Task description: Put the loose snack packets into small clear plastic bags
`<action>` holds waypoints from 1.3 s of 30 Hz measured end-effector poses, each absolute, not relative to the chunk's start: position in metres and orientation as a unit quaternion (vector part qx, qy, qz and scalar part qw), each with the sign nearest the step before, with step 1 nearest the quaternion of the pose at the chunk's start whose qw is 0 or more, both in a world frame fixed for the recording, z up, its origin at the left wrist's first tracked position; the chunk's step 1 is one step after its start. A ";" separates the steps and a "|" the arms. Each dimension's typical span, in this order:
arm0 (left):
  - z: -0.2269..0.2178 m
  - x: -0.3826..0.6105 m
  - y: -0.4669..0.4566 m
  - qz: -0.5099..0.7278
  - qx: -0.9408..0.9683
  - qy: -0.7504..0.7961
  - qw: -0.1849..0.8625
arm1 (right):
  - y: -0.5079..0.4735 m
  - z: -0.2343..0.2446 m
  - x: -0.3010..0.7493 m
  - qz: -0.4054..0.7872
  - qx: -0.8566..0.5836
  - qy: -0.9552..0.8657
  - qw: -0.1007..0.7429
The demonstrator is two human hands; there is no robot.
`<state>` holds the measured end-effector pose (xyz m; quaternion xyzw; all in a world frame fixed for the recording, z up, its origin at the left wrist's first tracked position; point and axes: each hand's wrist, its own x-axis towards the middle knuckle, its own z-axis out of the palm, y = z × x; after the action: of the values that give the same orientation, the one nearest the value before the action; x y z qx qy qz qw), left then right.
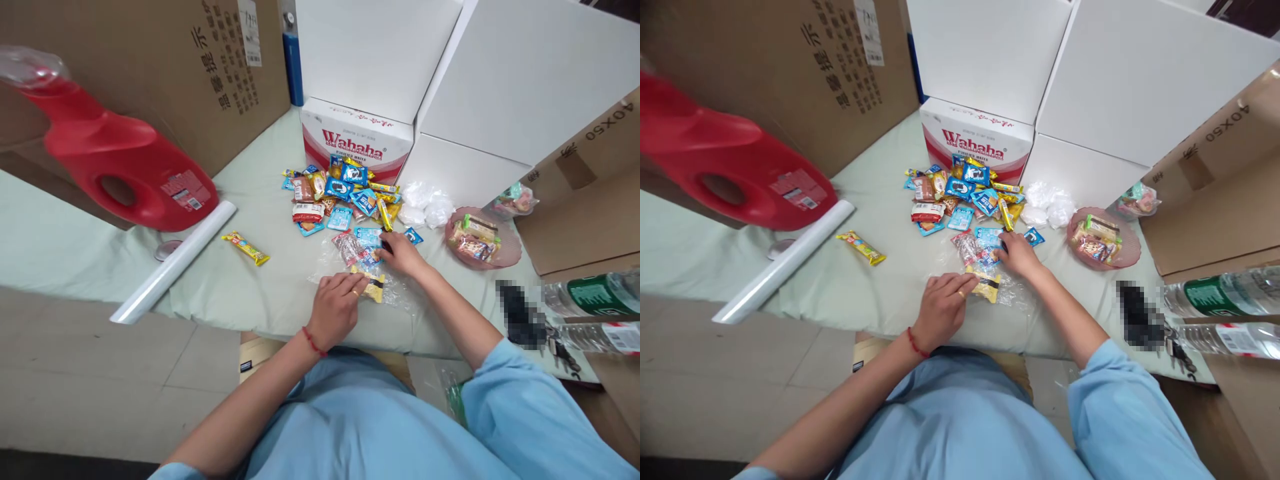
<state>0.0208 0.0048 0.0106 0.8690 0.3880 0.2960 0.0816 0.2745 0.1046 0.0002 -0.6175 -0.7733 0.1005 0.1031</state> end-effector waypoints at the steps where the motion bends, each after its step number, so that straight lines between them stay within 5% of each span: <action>1: 0.007 0.029 0.007 0.265 0.876 0.392 0.087 | 0.111 -0.004 0.269 0.100 -0.630 -0.764 0.096; 14: -0.006 0.043 0.008 0.170 0.880 0.431 0.108 | 0.127 -0.011 0.270 0.164 -0.571 -0.788 0.160; 21: -0.005 0.044 0.009 0.159 0.874 0.443 0.122 | 0.128 0.005 0.257 0.246 -0.550 -0.789 0.116; 25: -0.005 0.044 0.009 0.158 0.873 0.446 0.118 | 0.092 0.028 0.255 0.166 -0.505 -0.836 0.133; 31: -0.007 0.042 0.007 0.163 0.871 0.444 0.133 | 0.016 0.025 0.241 0.069 -0.485 -0.871 0.032; 39: -0.025 0.017 0.023 0.283 0.769 0.384 0.426 | -0.010 -0.020 0.231 0.117 -0.466 -0.867 0.128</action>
<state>0.0167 0.0230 -0.0250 0.7688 0.3840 0.2829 0.4260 0.2314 -0.0101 -0.0199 -0.4662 -0.8674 0.1171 0.1285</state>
